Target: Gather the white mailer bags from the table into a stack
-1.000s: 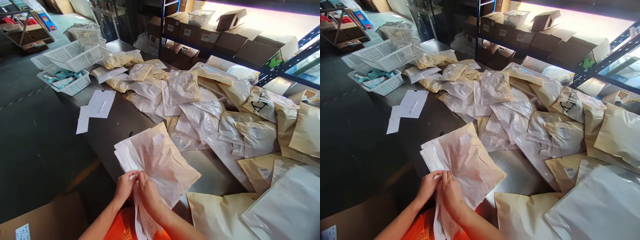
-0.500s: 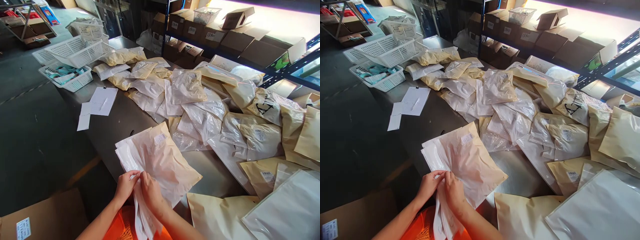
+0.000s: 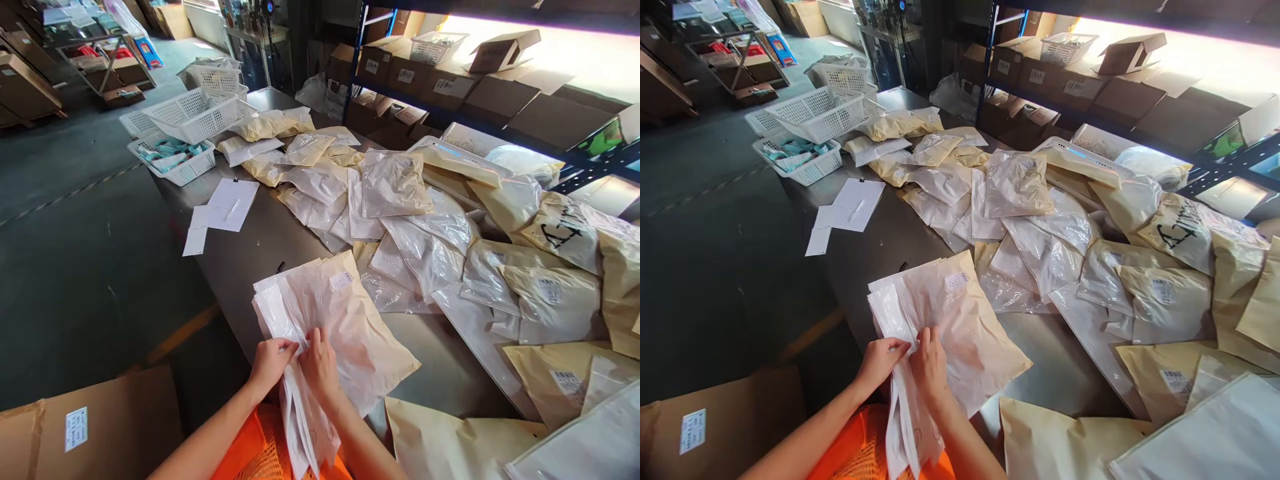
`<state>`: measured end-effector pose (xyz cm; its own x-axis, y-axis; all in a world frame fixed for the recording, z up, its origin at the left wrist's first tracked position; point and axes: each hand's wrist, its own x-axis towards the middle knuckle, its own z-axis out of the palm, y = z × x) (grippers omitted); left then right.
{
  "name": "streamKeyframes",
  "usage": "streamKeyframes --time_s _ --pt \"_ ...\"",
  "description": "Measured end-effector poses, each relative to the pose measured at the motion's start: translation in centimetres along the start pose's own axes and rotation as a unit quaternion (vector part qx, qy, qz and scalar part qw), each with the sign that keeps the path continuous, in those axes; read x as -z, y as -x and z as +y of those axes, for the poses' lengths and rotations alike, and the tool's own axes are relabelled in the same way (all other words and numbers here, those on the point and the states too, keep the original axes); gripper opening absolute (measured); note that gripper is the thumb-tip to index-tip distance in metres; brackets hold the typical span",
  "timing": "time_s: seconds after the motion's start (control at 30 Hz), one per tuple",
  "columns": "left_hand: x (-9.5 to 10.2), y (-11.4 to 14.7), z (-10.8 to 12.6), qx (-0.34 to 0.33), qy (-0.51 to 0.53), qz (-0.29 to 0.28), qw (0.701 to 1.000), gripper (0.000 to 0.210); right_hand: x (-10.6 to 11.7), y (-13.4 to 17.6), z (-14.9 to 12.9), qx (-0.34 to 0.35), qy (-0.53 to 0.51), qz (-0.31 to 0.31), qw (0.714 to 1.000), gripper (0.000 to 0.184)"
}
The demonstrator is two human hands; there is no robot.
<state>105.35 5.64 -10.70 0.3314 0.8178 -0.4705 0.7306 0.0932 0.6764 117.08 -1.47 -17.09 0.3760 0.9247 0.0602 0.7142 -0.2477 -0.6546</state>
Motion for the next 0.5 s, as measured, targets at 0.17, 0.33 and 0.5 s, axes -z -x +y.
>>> streamKeyframes --time_s 0.17,0.33,0.5 --pt "0.0 -0.1 0.4 -0.002 0.008 -0.015 1.0 0.054 1.8 -0.2 -1.2 -0.04 -0.258 0.052 0.964 0.022" --pt "-0.5 0.0 1.2 -0.027 -0.006 0.028 0.999 0.033 2.7 0.5 -2.3 -0.089 -0.373 0.009 0.923 0.028" --pt "1.4 1.2 3.9 -0.123 0.039 0.057 0.99 0.043 6.4 3.5 -0.4 -0.097 -0.385 0.193 0.897 0.028"
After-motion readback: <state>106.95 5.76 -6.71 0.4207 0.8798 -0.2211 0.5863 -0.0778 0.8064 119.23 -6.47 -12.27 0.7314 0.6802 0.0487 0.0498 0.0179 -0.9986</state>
